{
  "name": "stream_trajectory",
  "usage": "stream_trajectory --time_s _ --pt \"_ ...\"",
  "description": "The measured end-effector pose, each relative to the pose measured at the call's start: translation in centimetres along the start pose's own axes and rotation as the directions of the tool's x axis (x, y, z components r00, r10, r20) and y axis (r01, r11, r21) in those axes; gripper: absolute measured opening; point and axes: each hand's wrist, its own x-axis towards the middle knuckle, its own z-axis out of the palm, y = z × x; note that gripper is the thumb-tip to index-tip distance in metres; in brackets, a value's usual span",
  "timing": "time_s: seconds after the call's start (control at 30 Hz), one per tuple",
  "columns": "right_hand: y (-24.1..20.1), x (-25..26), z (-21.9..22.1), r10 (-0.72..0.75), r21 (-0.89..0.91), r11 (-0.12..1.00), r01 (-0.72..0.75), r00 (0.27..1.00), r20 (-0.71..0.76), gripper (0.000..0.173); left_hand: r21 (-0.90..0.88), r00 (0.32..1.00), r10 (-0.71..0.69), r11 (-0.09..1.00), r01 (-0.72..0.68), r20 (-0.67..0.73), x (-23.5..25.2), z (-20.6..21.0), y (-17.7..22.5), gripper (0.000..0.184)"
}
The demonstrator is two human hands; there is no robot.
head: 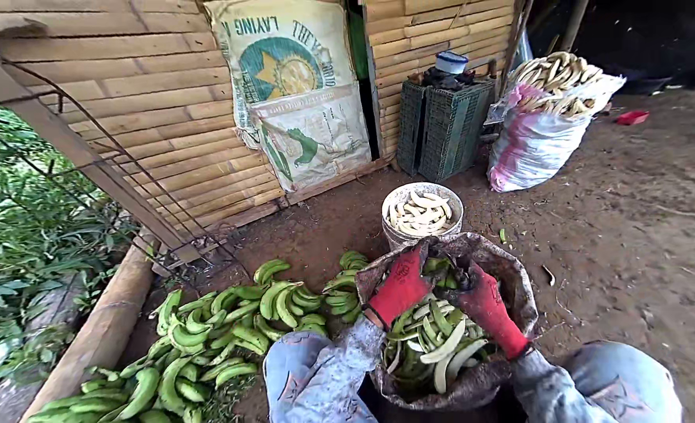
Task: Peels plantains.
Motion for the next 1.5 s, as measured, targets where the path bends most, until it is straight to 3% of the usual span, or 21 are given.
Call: stream_trajectory --time_s 0.07,0.17,0.27,0.33,0.4,0.47,0.5,0.53,0.57,0.6,0.67,0.7,0.73,0.8,0.83,0.9,1.03,1.13,1.27,1.4,1.5 --pt "4.0 0.7 0.0 0.251 -0.025 0.968 -0.25 0.966 0.056 0.077 0.12 0.991 -0.077 0.991 0.063 0.109 -0.2 5.6 -1.6 0.08" --pt "6.3 1.0 -0.5 0.316 -0.041 0.949 -0.314 0.947 0.062 0.08 0.394 0.901 -0.1 0.916 -0.082 0.421 -2.5 10.4 -5.0 0.083" --pt "6.2 1.3 -1.5 0.336 0.092 0.938 -0.335 0.942 0.007 0.075 0.553 0.757 -0.295 0.827 -0.103 0.583 -3.9 8.3 -6.6 0.058" --pt "5.6 1.2 -1.8 0.346 0.161 0.927 -0.338 0.938 -0.023 0.071 0.543 0.744 -0.368 0.84 0.009 0.558 -4.0 5.8 -6.5 0.054" --pt "5.0 1.2 -1.6 0.293 0.264 0.926 -0.268 0.954 -0.059 0.06 0.336 0.893 -0.26 0.932 0.133 0.366 -3.8 4.5 -6.5 0.055" --pt "4.1 1.3 -0.9 0.207 0.413 0.897 -0.156 0.975 -0.083 0.048 -0.208 0.97 -0.232 0.947 0.243 0.075 -3.4 4.7 -5.1 0.056" --pt "3.6 1.2 -0.6 0.168 0.502 0.859 -0.105 0.982 -0.082 0.044 -0.515 0.947 -0.32 0.805 0.293 0.037 -2.9 5.3 -4.2 0.055" --pt "3.0 1.0 -0.3 0.131 0.598 0.8 -0.057 0.988 -0.082 0.039 -0.742 0.909 -0.404 0.579 0.339 0.1 -2.3 5.6 -3.3 0.056" --pt "2.4 0.7 0.1 0.109 0.704 0.71 -0.022 0.991 -0.079 0.032 -0.86 0.881 -0.448 0.379 0.343 0.154 -1.7 5.8 -2.8 0.061" --pt "2.1 0.5 0.6 0.098 0.785 0.619 -0.018 0.994 -0.055 0.025 -0.91 0.873 -0.475 0.304 0.281 0.11 -1.1 6.1 -2.3 0.063" --pt "2.6 0.4 1.1 0.069 0.844 0.531 -0.069 0.997 0.038 0.021 -0.878 0.867 -0.488 0.454 0.152 -0.103 -0.1 6.7 -2.6 0.055" --pt "3.2 0.4 1.3 0.088 0.801 0.588 -0.108 0.994 0.069 0.022 -0.804 0.849 -0.494 0.573 0.157 -0.186 0.3 7.1 -3.1 0.057" --pt "3.9 0.4 1.3 0.132 0.67 0.726 -0.155 0.988 0.085 0.026 -0.688 0.834 -0.5 0.691 0.222 -0.232 0.7 7.6 -3.4 0.064" --pt "4.7 0.5 1.0 0.25 0.234 0.93 -0.284 0.954 0.166 0.044 -0.292 0.835 -0.519 0.839 0.458 -0.181 1.8 8.8 -4.0 0.08" --pt "4.8 0.3 1.0 0.29 0.09 0.945 -0.315 0.933 0.213 0.055 -0.12 0.837 -0.532 0.846 0.519 -0.128 2.3 9.8 -4.3 0.081" --pt "4.6 -0.1 0.7 0.289 -0.014 0.956 -0.293 0.931 0.222 0.066 -0.015 0.848 -0.521 0.853 0.522 -0.101 3.0 11.8 -4.5 0.079" --pt "3.5 -2.4 -0.5 0.196 0.03 0.979 -0.2 0.975 0.1 0.045 -0.382 0.824 -0.526 0.82 0.426 -0.21 3.7 12.1 -5.8 0.068" --pt "3.0 -4.1 1.4 0.182 0.027 0.982 -0.189 0.969 0.165 0.04 -0.587 0.773 -0.578 0.73 0.349 -0.259 3.9 11.5 -7.2 0.068" --pt "2.9 -4.3 4.1 0.303 -0.113 0.953 -0.281 0.878 0.371 0.041 -0.602 0.771 -0.568 0.734 0.316 -0.287 3.9 12.3 -7.7 0.067" --pt "2.4 -3.9 3.9 0.293 0.013 0.95 -0.312 0.904 0.313 0.038 -0.601 0.753 -0.577 0.736 0.311 -0.317 4.1 12.5 -7.2 0.066" --pt "3.1 -3.7 4.5 0.337 -0.008 0.933 -0.359 0.869 0.362 0.04 -0.612 0.738 -0.604 0.715 0.337 -0.3 4.0 12.6 -7.0 0.067"
